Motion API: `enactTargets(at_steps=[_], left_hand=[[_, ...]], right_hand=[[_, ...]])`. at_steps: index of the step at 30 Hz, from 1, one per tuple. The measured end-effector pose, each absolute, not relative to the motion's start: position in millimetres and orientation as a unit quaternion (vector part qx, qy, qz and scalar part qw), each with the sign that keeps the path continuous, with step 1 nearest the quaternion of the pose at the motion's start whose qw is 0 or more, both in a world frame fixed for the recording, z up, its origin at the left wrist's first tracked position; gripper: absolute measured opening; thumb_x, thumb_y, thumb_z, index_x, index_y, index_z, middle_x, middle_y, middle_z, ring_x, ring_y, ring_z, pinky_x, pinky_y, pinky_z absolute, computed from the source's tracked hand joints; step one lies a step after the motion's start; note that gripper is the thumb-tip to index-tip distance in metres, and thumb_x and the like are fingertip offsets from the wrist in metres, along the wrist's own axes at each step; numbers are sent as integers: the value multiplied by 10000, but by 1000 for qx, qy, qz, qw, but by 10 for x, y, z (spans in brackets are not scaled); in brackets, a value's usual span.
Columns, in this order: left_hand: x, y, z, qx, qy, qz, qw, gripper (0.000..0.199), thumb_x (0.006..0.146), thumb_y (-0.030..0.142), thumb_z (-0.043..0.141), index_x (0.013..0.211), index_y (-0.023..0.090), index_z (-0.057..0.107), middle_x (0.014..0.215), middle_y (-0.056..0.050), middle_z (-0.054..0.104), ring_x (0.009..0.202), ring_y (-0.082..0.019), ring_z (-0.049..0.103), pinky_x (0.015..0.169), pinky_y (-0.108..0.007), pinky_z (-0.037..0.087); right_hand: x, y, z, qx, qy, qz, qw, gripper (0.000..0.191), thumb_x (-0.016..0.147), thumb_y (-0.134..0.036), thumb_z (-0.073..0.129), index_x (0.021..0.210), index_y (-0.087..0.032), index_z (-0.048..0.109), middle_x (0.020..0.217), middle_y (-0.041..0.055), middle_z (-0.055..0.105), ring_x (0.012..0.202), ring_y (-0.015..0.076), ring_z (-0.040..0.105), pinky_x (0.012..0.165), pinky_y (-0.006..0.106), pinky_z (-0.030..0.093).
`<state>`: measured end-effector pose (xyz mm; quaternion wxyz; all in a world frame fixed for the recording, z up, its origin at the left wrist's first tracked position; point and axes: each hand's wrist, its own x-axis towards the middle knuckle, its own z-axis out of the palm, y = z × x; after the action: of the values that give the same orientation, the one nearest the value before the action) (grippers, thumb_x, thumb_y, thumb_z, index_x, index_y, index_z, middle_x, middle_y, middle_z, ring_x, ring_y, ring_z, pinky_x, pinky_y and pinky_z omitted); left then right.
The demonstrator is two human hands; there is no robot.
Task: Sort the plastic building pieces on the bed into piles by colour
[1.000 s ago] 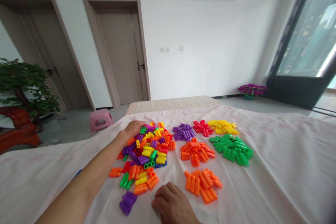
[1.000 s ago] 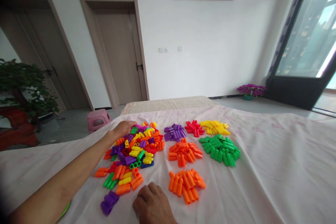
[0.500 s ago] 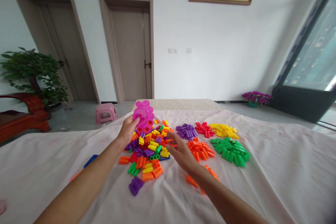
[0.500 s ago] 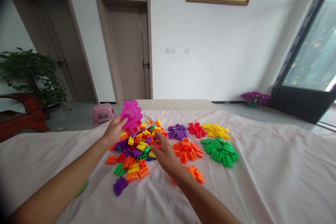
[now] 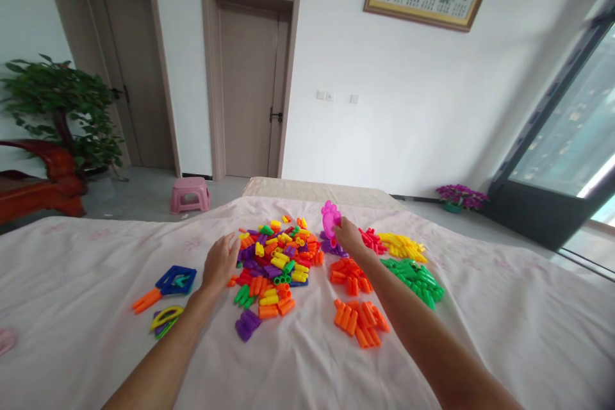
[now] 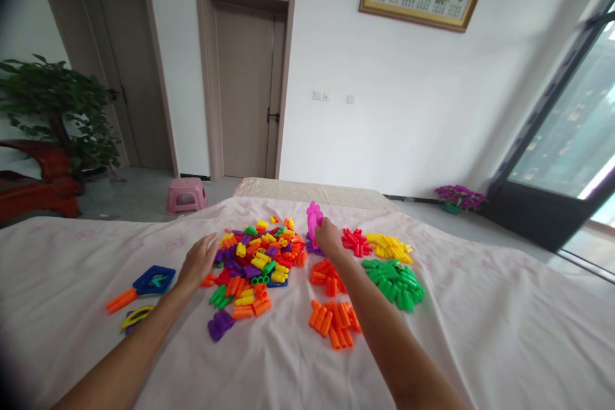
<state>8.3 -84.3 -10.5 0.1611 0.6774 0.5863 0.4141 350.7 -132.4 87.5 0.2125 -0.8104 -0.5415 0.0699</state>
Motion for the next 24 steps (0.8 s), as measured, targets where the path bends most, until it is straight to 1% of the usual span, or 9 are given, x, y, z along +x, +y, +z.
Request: enactTargets(at_steps=[1,2,5,9,12,14,17,24], left_hand=[[24,-820,-177,674,601,400,157,501,973,393,377,1312,125,632,1324,-190,682,1312,-299,584,1157,-466,406],[-6,-813,-243,674,610,388,152,514,972,398,373,1310,113,635,1310,-200,687,1293,-305,597,1143,-467,416],[28,-854,-383,685,620,360,133,561,989,436,347,1343,102,624,1318,-202,682,1286,-301,600,1126,-444,422],[97,-917,-443,697,626,334,102,586,1006,444,330,1417,109,579,1401,-202,636,1347,-303,554,1162,-442,367],[85,-926,-450,704,630,318,86,578,1011,435,335,1451,132,553,1447,-193,610,1391,-293,518,1175,-432,347],[72,-925,-451,710,627,310,79,574,1015,427,331,1458,135,550,1459,-190,604,1408,-286,503,1174,-425,347],[73,-925,-451,717,622,305,76,576,1019,421,326,1459,125,550,1472,-194,594,1426,-285,483,1175,-428,345],[85,-913,-458,715,613,326,85,564,1021,446,321,1428,147,573,1468,-166,602,1399,-251,512,1175,-397,360]], right_hand=[[3570,-1283,895,-819,-546,59,165,306,950,-136,417,1170,-86,624,1126,197,714,993,238,676,727,285,420],[3596,-1247,897,-821,-552,59,136,308,945,-124,421,1164,-86,635,1140,203,716,1013,247,682,730,288,418],[3535,-1166,813,-813,-569,64,105,307,937,-109,441,1157,-94,655,1149,203,723,1035,264,696,730,291,422],[3406,-1116,657,-806,-585,53,69,325,948,-92,440,1211,-84,630,1182,228,712,1079,290,696,750,306,425],[3326,-1115,593,-795,-602,54,50,299,951,-82,450,1185,-84,635,1184,233,710,1085,286,696,758,303,424],[3258,-1139,567,-784,-617,59,42,273,952,-83,463,1159,-100,641,1173,215,716,1065,268,702,757,293,423],[3123,-1215,538,-770,-634,60,38,260,973,-99,459,1179,-115,617,1155,191,718,1035,248,707,757,284,425],[2649,-1568,460,-718,-694,38,39,256,993,-103,409,1203,-112,557,1170,180,691,1033,236,690,776,297,443]])
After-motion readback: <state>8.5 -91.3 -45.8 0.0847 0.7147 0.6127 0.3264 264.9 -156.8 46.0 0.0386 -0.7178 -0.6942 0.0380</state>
